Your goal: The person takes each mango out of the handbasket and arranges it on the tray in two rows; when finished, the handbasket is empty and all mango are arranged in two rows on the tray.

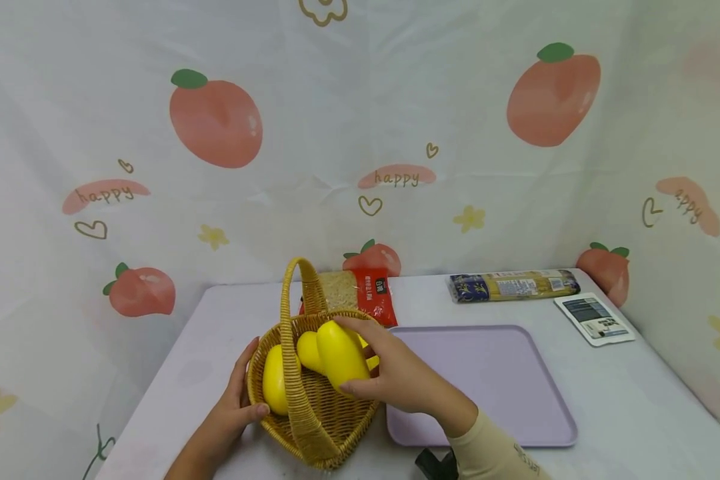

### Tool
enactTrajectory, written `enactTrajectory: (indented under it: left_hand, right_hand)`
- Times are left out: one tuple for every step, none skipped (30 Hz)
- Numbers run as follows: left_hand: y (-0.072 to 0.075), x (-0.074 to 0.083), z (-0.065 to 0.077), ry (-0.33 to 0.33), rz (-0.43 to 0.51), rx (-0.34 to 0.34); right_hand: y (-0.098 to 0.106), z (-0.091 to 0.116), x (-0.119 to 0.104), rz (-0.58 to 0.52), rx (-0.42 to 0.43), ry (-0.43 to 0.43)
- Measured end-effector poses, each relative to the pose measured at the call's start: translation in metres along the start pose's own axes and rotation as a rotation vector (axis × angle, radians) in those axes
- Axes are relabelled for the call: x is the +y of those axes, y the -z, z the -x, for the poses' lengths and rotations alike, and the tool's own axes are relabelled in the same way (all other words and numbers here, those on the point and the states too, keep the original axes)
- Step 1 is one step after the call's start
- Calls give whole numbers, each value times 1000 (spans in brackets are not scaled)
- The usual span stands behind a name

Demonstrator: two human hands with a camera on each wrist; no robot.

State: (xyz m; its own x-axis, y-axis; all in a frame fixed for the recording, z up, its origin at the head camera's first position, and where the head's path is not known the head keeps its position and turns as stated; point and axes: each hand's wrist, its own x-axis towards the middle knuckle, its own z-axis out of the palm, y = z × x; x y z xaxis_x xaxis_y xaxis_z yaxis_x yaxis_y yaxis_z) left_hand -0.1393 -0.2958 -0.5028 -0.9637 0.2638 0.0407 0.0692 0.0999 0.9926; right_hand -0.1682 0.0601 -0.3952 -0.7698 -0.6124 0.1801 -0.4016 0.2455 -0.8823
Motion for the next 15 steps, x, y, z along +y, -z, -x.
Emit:
enactTrajectory:
  left_hand:
    - [0, 1, 0, 0, -3, 1]
    - [0, 2, 0, 0, -3, 2]
    - [-1, 3, 0, 0, -4, 4]
    - [-1, 3, 1, 2, -6, 8]
    - [-1, 4, 1, 4, -7, 11]
    - [-1, 4, 1, 5, -6, 13]
    - [-1, 4, 1, 7, -6, 13]
    - [-1, 4, 1, 7, -3, 13]
    - [0, 4, 2, 9, -1, 12]
    - [-1, 3, 2, 8, 2, 11]
    - [-1, 3, 2, 5, 7, 8]
    - [-1, 3, 2, 4, 9, 6]
    - [-1, 2, 1, 4, 9, 4]
    - [-1, 2, 1, 2, 11, 2]
    - [-1, 2, 1, 2, 11, 1]
  right_hand:
    - [2, 1, 1, -2, 10, 0]
    - [5, 3, 2, 0, 19, 0]
    - [7, 4, 4, 0, 27, 0]
    - [9, 5, 5, 2, 34, 0]
    - [10, 6, 7, 3, 40, -2]
    - [12, 8, 8, 6, 44, -3]
    - [14, 9, 10, 8, 50, -3]
    - [16, 10, 12, 10, 56, -6]
    - [18, 12, 13, 11, 63, -10]
    - [21, 14, 15, 12, 71, -15]
    - [23, 16, 17, 12, 80, -19]
    - [26, 18, 19, 14, 91, -25]
    - [29, 20, 21, 16, 103, -28]
    - [32, 22, 23, 19, 117, -32]
    - [36, 24, 25, 19, 131, -34]
